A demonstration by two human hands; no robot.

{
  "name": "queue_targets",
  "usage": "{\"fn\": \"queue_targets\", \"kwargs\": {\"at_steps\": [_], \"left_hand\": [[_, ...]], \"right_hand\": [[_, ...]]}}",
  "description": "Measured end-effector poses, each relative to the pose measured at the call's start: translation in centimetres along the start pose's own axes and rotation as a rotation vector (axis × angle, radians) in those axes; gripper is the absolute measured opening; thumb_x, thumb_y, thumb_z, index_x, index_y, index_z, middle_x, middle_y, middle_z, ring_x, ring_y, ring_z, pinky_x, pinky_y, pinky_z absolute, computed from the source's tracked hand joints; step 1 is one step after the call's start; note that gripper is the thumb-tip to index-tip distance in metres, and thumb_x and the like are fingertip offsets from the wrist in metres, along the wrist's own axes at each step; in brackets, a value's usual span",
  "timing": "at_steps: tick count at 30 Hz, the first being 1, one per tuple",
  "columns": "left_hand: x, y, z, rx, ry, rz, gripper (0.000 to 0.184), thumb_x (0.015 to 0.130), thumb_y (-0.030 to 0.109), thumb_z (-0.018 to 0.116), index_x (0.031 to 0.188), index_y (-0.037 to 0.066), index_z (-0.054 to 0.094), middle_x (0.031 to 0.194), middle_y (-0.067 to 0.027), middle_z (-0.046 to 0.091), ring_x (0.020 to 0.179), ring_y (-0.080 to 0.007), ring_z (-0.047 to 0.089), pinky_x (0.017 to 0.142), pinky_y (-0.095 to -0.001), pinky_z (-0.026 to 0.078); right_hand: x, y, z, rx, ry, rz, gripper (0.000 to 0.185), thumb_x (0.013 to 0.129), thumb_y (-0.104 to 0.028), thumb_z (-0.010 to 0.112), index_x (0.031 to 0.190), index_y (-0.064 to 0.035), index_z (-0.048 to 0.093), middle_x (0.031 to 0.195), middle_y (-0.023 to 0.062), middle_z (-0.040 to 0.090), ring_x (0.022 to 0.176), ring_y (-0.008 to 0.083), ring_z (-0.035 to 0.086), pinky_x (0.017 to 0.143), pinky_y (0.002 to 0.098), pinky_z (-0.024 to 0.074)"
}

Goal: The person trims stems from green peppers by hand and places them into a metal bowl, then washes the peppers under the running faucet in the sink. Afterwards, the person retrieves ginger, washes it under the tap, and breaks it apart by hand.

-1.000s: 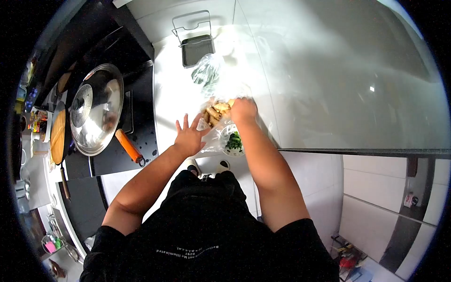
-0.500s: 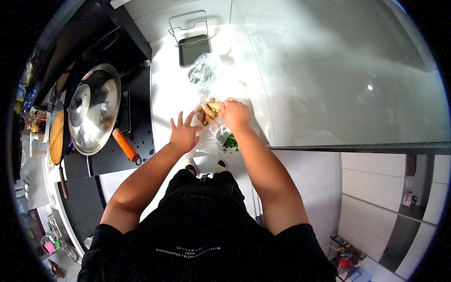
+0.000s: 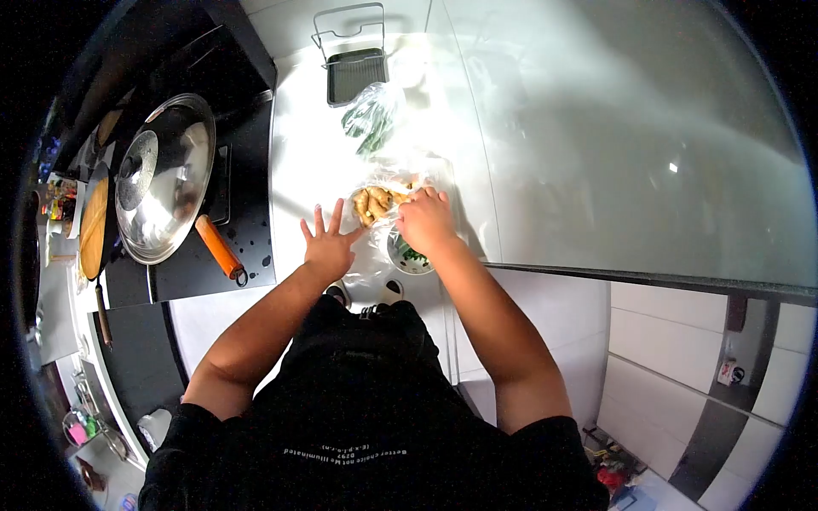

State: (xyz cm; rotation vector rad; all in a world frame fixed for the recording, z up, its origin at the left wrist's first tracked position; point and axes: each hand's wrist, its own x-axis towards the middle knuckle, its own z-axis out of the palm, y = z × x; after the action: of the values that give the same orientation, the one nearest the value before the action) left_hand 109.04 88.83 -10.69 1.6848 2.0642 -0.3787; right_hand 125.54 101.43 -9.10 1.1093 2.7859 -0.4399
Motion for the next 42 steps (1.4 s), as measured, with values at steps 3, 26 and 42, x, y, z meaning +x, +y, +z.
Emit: {"fn": "queue_targets", "kwargs": {"at_steps": [3,26,42], "left_hand": [[-0.2,-0.4,-0.1,-0.059,0.070,0.006,0.049,0.086,0.021,0.052,0.134,0.031,0.050,0.156,-0.0138,-0.001,0.139,-0.0497,0.005,0.106,-0.0683,0.010],[3.6,-0.6,-3.9,-0.058,0.213,-0.167,0.079,0.070,0.036,0.077,0.138,0.022,0.039,0.144,-0.0110,0.034,0.129,-0.0319,0.039,0.104,-0.0499,0.034],[3.6,-1.4,0.0,-0.195,0.068,-0.234,0.110,0.068,0.050,0.077,0.148,0.009,0.013,0.149,-0.0094,0.024,0.138,-0.0292,0.022,0.111,-0.0499,0.021]], "right_hand": [[0.0,0.0,0.4,0.076,0.139,0.007,0.029,0.079,-0.029,0.066,0.105,-0.0149,0.065,0.115,0.0089,0.058,0.111,0.0275,0.050,0.092,0.0435,0.0380],[5.7,-0.3,-0.4,0.035,0.262,0.076,0.048,0.072,-0.025,0.075,0.116,-0.0156,0.057,0.114,0.0086,0.057,0.110,0.0253,0.050,0.095,0.0421,0.0325],[3.6,0.2,0.8,0.065,0.186,0.095,0.019,0.077,-0.029,0.069,0.084,-0.0124,0.067,0.096,0.0065,0.064,0.100,0.0254,0.056,0.089,0.0413,0.0399]]}}
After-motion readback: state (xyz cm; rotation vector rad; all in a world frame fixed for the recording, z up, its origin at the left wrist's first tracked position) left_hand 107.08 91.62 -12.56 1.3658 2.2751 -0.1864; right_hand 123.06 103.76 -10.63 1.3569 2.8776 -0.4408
